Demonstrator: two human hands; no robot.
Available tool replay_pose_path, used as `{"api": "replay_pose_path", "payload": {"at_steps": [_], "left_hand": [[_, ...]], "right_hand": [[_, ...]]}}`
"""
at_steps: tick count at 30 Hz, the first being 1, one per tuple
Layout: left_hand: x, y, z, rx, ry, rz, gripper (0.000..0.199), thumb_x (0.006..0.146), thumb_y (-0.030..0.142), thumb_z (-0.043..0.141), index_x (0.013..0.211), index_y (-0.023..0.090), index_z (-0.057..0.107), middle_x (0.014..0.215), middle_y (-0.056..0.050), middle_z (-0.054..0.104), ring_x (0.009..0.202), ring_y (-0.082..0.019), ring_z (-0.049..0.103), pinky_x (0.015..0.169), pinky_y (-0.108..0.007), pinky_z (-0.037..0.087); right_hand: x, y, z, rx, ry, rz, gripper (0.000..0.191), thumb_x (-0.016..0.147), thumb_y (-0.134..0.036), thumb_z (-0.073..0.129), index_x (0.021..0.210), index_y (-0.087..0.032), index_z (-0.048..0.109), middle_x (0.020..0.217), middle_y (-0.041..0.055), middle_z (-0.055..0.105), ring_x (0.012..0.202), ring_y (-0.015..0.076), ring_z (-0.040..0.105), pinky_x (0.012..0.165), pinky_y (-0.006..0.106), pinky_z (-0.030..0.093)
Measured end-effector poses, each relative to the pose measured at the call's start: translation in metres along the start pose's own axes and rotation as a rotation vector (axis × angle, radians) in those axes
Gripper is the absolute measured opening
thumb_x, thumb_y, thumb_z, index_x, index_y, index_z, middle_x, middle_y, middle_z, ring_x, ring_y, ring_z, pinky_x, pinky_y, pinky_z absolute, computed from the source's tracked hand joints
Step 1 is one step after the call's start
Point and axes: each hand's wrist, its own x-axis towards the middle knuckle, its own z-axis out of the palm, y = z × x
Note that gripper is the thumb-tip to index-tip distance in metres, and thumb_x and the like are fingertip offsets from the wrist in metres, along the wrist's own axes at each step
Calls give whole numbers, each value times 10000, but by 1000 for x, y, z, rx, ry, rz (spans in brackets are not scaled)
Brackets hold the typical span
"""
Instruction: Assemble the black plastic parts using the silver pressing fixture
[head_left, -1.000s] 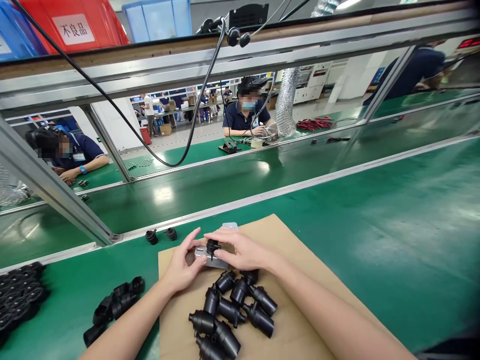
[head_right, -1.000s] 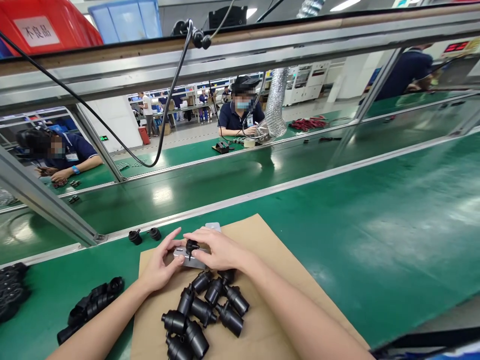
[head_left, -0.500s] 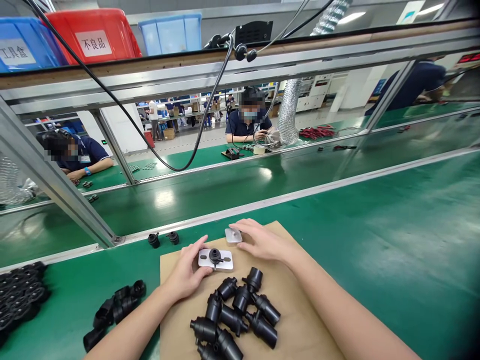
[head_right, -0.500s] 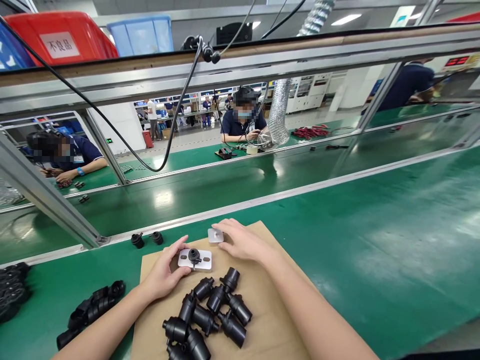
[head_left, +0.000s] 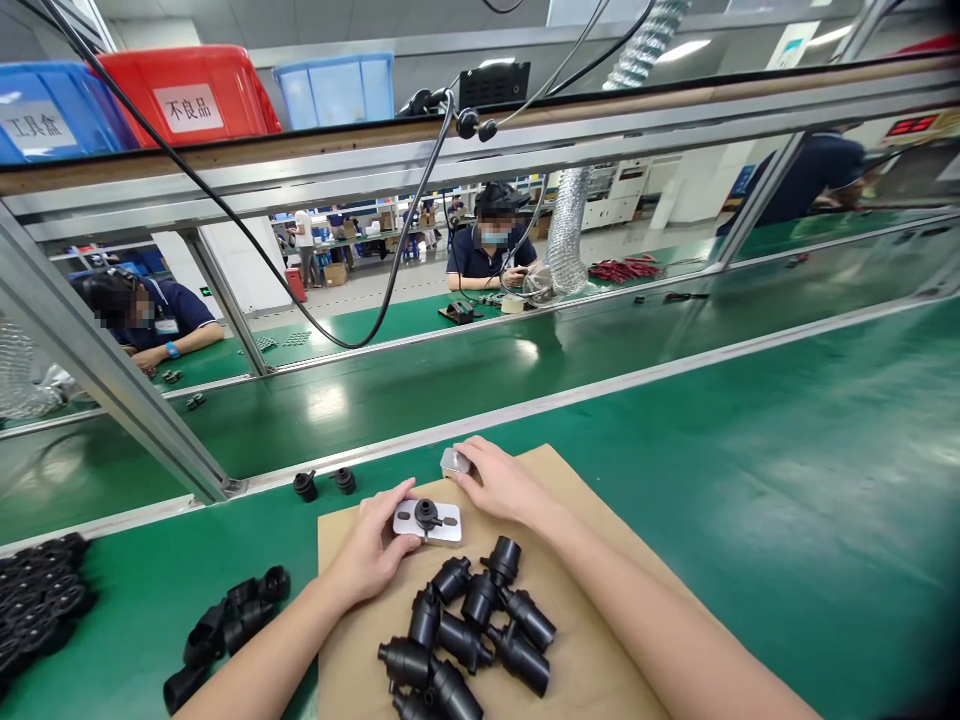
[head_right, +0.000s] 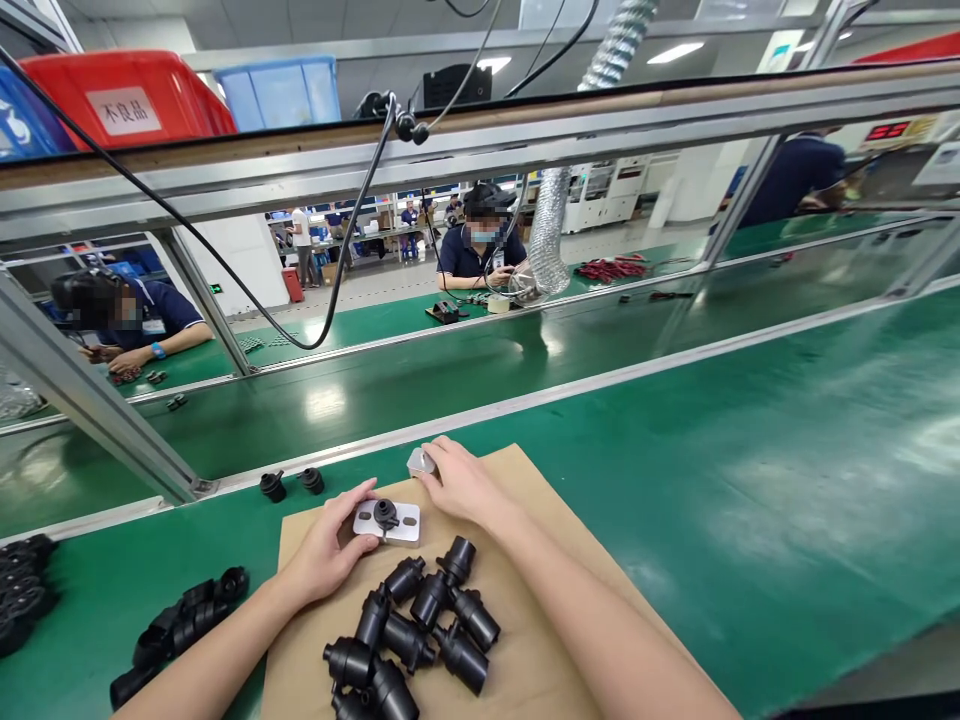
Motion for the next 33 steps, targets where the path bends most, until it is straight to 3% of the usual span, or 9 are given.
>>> {"api": "replay_pose_path", "payload": {"at_steps": [6,10,16,19,24,28,31,33], "left_hand": [[1,-3,-3,-33,-33,-22,779,960,158,650,1644,413,380,1516,-42,630,1359,-306,562,1228,-541,395],[0,-6,-4,-98,-69,-44,819,968,163,642,1686,380,314,1566,-65,594,1378,-306,563,1243,-535,408],[-1,-6,-4,-54,-47,-23,821,988,192,655,1703,351,284,1618,-75,556,1399,-331,542,1263,-567,389],[-2,-6,-4,-35,-46,-24,813,992,215,672,1701,339,294,1629,-86,543,1392,-334,550,1260,-562,399],[-2,-8,-3,-25,-56,-22,792,1000,219,668,1693,350,309,1682,-73,482,1452,-331,508,1293,-558,354],[-2,-10,-2,-49,-60,-28,810,1002,216,662,1699,372,278,1647,-59,526,1463,-319,501,1293,-554,352],[-2,-9,-1,-116,-58,-24,820,1003,231,662,1707,358,260,1616,-73,555,1423,-317,541,1272,-553,390],[-2,-7,0,-177,-48,-13,847,1000,248,673,1716,344,232,1590,-93,578,1390,-319,575,1261,-557,409]], "right_hand": [[4,9,-1,212,9,-3,513,959,-154,572,1470,-176,530,1381,168,621,1175,298,659,1011,467,560],[-9,-14,-11,382,-75,-156,522,989,-185,552,1503,-256,498,1486,110,594,1238,250,649,1003,386,586],[-22,-43,-16,544,-251,-352,543,951,-138,589,1474,-279,549,1397,82,633,1215,253,618,1029,406,545],[-21,-42,-16,539,-282,-384,539,966,-125,581,1481,-282,552,1413,86,621,1223,251,610,1021,404,539],[-20,-41,-16,437,-310,-465,518,1014,-89,518,1484,-298,579,1529,74,589,1416,270,492,1175,478,433],[-21,-47,-22,367,-344,-469,538,1020,-49,465,1462,-330,592,1544,47,578,1321,253,516,1112,449,477],[-23,-53,-24,258,-319,-410,454,992,-127,616,1414,-296,624,1376,84,645,1236,277,556,1070,448,502],[-24,-55,-22,167,-268,-340,544,891,-260,825,1401,-260,634,1233,98,665,1176,315,576,1044,480,514]]}}
